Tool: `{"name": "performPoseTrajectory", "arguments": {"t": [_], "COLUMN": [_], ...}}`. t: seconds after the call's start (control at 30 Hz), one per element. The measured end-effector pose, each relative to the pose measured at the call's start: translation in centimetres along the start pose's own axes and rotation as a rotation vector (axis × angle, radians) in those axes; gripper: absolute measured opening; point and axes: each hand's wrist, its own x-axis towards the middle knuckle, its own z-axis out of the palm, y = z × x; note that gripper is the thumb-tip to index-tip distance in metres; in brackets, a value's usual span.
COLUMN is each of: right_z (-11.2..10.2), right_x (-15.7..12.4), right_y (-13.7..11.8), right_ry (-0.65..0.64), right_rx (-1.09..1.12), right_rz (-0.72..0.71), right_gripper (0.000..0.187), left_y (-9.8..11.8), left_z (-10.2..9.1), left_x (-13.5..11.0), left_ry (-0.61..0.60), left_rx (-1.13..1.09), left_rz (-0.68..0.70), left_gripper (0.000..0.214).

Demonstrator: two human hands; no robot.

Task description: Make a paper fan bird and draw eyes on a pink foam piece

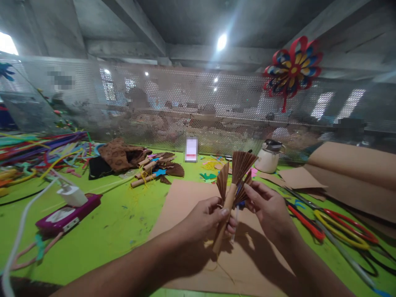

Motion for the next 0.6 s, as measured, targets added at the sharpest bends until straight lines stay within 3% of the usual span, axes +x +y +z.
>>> {"name": "performPoseTrajectory", "arguments": {"t": [0.2, 0.33, 0.47, 0.6], "right_z": [0.3, 0.3, -0.3, -1.4], "right_x": [-0.1, 0.0, 0.6, 1.6], "right_y": [-0.5, -0.7, -0.1, 1.0], "right_ry": [0.011, 0.046, 0.076, 0.024], "right_rx": [0.019, -0.013, -0.406, -0.717], "right_rz": [0.035, 0.032, -0.067, -0.111], "right_gripper": [0.025, 0.038, 0.043, 0.03], "left_y": [-0.1, -0.2, 0.0, 0.3], "left_z": [-0.7, -1.4, -1.9, -2.8], "left_x": [0.5, 1.1, 1.6, 2.3], "left_ry": [-0.077, -0.077, 0.015, 0.118], "left_rx": [0.023, -0.026, -0.075, -0.066], "left_rz": [0.001, -0.005, 0.059, 0.117], "left_gripper": [0.024, 0.022, 0.019, 0.011]}}
